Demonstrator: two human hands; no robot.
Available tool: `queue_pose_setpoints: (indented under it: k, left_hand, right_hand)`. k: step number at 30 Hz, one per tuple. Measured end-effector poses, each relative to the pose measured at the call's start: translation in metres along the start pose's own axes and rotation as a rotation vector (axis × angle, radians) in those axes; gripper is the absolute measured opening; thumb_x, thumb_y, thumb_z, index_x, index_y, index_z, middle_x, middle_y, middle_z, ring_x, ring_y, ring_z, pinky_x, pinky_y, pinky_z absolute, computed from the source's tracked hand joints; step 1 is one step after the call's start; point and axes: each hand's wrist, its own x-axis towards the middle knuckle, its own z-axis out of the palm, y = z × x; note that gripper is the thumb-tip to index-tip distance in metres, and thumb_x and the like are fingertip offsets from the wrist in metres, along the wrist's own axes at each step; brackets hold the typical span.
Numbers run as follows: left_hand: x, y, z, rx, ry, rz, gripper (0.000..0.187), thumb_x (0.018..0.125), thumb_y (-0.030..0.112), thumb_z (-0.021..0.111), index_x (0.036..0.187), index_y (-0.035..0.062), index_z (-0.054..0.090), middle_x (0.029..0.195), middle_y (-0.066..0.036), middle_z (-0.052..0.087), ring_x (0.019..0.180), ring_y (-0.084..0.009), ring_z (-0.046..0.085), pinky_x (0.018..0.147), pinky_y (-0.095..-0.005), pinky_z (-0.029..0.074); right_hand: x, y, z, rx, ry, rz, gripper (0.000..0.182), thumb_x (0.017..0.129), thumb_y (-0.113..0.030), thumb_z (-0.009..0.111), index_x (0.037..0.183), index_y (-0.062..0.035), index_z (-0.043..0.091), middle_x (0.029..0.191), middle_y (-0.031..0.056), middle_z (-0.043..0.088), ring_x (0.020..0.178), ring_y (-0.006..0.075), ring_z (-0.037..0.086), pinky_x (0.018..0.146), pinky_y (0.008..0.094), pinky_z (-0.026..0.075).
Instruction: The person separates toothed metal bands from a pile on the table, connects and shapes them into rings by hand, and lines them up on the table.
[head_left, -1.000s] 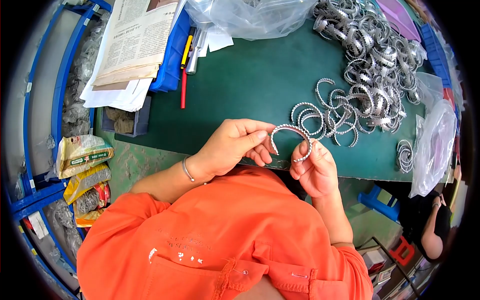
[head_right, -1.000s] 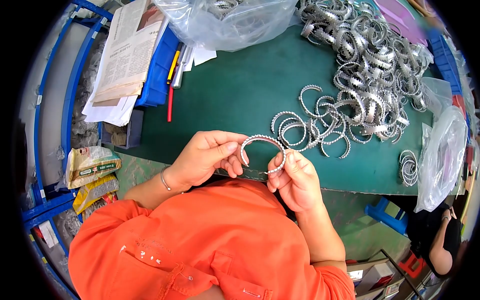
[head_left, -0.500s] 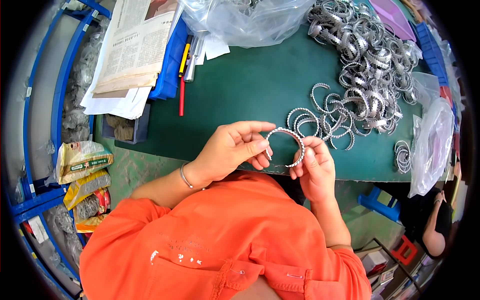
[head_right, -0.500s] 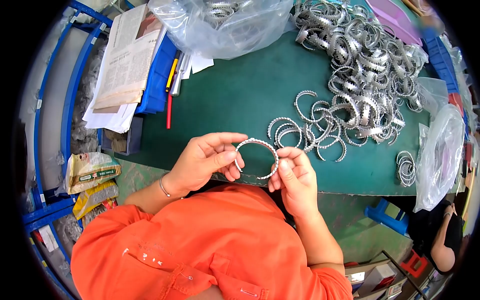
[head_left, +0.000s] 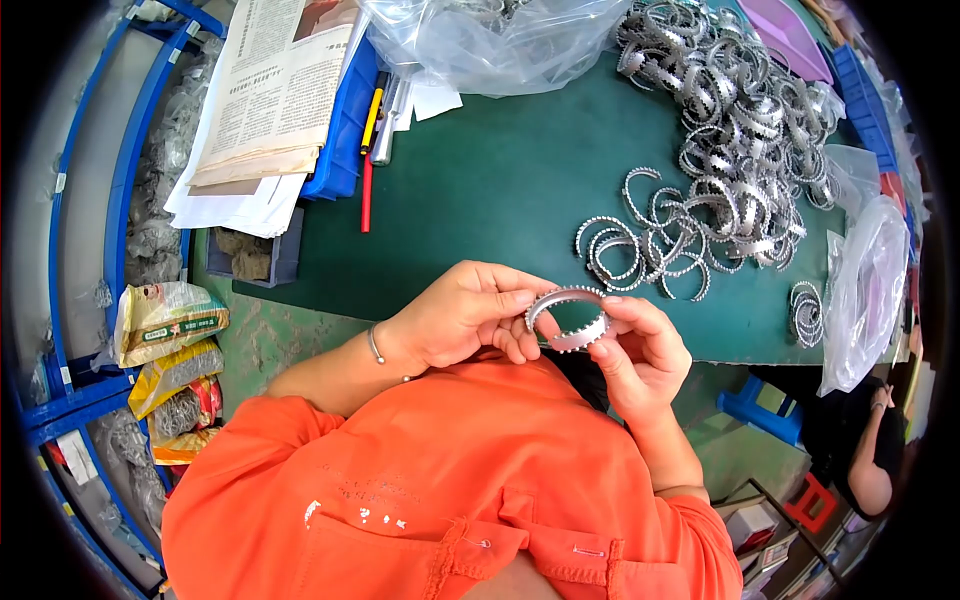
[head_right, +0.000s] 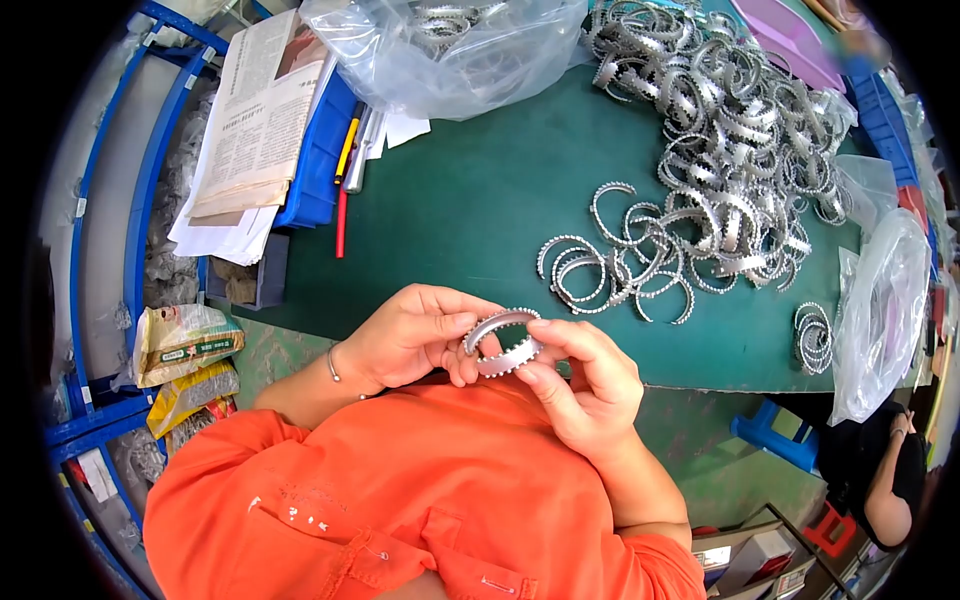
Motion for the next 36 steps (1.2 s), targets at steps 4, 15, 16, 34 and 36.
queue_pose_setpoints:
  k: [4, 15, 16, 34, 36]
  left_hand:
    - [-0.001, -0.001, 0.000, 0.015, -0.011, 0.000, 0.032, 0.094, 0.011, 0.041, 0.118, -0.0081, 0.049, 0.090, -0.016, 0.063, 0.068, -0.0175, 0.064, 0.060, -0.0244, 0.055]
    - [-0.007, 0.009, 0.022, 0.315, 0.144, 0.152, 0.021, 0.090, 0.008, 0.052, 0.105, -0.0050, 0.059, 0.079, -0.014, 0.064, 0.059, -0.0143, 0.062, 0.054, -0.0229, 0.051]
    - [-0.007, 0.008, 0.022, 0.311, 0.143, 0.151, 0.021, 0.090, 0.008, 0.052, 0.105, -0.0050, 0.059, 0.079, -0.014, 0.064, 0.059, -0.0143, 0.062, 0.054, -0.0229, 0.051]
    - [0.040, 0.038, 0.034, 0.189, -0.102, 0.303, 0.010, 0.087, 0.012, 0.058, 0.088, 0.0066, 0.050, 0.098, -0.011, 0.060, 0.080, -0.0153, 0.059, 0.067, -0.0246, 0.048]
    - [0.048, 0.057, 0.039, 0.184, -0.028, 0.516, 0.011, 0.084, 0.008, 0.060, 0.089, 0.0071, 0.049, 0.093, -0.009, 0.060, 0.075, -0.0144, 0.059, 0.065, -0.0236, 0.047]
  right_hand:
    - [0.003, 0.003, -0.004, -0.167, -0.058, -0.139, 0.035, 0.073, 0.007, 0.067, 0.106, 0.0050, 0.056, 0.082, 0.0064, 0.058, 0.066, 0.0103, 0.054, 0.060, 0.0214, 0.044]
    - [-0.001, 0.018, -0.007, 0.317, 0.192, 0.428, 0.017, 0.091, -0.009, 0.051, 0.103, 0.0035, 0.052, 0.079, 0.0092, 0.059, 0.060, 0.0119, 0.056, 0.055, 0.0246, 0.050]
    - [-0.001, 0.018, -0.007, 0.315, 0.192, 0.431, 0.017, 0.091, -0.009, 0.051, 0.103, 0.0035, 0.052, 0.079, 0.0092, 0.059, 0.060, 0.0119, 0.056, 0.055, 0.0246, 0.050]
    - [-0.001, 0.009, -0.006, 0.317, -0.054, 0.522, 0.016, 0.093, -0.011, 0.048, 0.095, 0.0030, 0.056, 0.084, 0.0088, 0.061, 0.068, 0.0119, 0.056, 0.065, 0.0243, 0.048]
    - [-0.001, 0.009, -0.010, 0.269, -0.030, 0.478, 0.015, 0.093, -0.010, 0.048, 0.095, 0.0029, 0.056, 0.084, 0.0084, 0.061, 0.067, 0.0113, 0.056, 0.064, 0.0237, 0.048]
